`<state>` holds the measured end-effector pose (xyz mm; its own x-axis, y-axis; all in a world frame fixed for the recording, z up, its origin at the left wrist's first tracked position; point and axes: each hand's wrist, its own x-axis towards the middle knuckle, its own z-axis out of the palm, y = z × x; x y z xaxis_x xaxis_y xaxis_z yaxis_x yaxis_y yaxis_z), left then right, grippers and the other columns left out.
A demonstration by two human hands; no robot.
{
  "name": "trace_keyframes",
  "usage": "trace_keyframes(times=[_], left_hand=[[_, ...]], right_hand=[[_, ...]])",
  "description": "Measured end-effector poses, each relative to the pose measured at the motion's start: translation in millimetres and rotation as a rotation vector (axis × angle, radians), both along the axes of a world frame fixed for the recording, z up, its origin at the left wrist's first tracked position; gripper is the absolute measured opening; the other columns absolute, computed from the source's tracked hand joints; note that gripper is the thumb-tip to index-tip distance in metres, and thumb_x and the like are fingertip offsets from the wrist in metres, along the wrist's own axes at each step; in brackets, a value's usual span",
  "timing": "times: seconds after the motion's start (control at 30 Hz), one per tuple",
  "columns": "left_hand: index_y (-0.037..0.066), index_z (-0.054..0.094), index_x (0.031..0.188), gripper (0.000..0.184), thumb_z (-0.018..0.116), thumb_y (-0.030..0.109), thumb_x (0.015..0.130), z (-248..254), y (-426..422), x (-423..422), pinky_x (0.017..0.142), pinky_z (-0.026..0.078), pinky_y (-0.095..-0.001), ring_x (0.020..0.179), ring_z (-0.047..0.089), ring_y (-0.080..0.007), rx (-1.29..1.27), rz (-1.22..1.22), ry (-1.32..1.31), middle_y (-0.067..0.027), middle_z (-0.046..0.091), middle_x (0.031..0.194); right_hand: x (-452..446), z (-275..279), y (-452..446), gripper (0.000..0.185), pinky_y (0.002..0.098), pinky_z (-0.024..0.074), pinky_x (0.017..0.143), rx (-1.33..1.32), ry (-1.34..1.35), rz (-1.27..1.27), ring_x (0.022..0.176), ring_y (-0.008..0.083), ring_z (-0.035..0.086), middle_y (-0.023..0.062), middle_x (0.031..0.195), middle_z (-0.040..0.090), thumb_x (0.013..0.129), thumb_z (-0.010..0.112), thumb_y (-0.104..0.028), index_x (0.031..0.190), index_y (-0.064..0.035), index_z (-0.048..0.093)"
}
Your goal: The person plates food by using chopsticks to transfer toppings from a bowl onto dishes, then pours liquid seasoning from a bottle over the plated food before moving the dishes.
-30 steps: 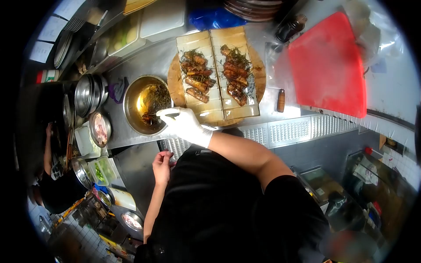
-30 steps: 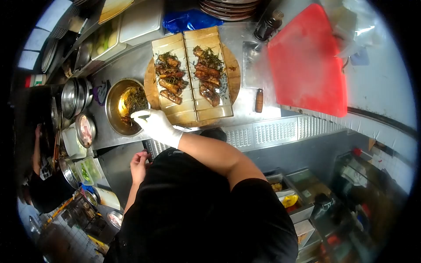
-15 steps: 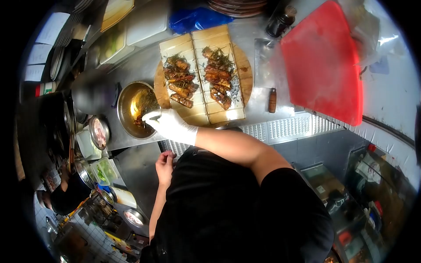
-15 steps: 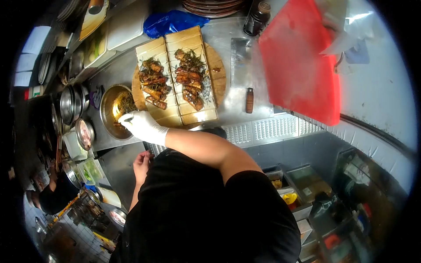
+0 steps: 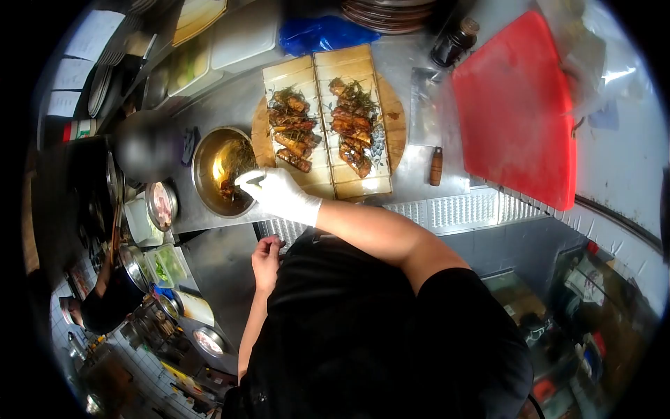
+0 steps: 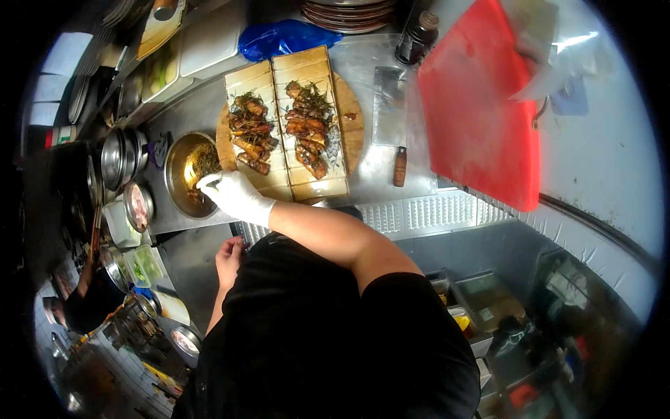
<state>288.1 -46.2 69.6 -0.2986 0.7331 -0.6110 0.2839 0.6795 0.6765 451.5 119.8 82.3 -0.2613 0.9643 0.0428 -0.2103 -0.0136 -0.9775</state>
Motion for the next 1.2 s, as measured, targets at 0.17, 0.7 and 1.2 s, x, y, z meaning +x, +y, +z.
trace_keyframes(times=[0.17,0.7,1.2], left_hand=[[0.002,0.068,0.108,0.024,0.063,0.025,0.104,6.2,5.4,2.1,0.068,0.054,-0.0258,0.082,0.064,-0.0084,-0.014,0.025,-0.033,-0.0051,0.072,0.095],[0.001,0.067,0.111,0.023,0.064,0.022,0.103,-33.5,21.9,-7.1,0.071,0.058,-0.0284,0.093,0.069,-0.0130,0.074,0.073,-0.225,-0.0059,0.072,0.099],[0.001,0.068,0.111,0.023,0.065,0.023,0.103,-29.3,31.3,-7.8,0.071,0.057,-0.0286,0.093,0.068,-0.0131,0.068,0.029,-0.238,-0.0061,0.072,0.100]], right_hand=[[22.7,28.1,0.9,0.018,0.0271,0.0550,0.067,-0.026,0.054,-0.016,0.075,0.0142,0.072,0.0118,0.093,0.078,0.097,0.068,-0.015,0.108,-0.0039,0.076],[242.3,145.8,-3.0,0.019,0.0230,0.0560,0.076,-0.279,-0.356,-0.424,0.083,0.0122,0.070,0.0082,0.097,0.075,0.099,0.067,-0.010,0.113,0.0028,0.073],[236.8,147.8,-7.5,0.020,0.0224,0.0523,0.070,-0.256,-0.450,-0.433,0.076,0.0069,0.064,0.0033,0.086,0.071,0.097,0.069,-0.008,0.113,0.0018,0.074]])
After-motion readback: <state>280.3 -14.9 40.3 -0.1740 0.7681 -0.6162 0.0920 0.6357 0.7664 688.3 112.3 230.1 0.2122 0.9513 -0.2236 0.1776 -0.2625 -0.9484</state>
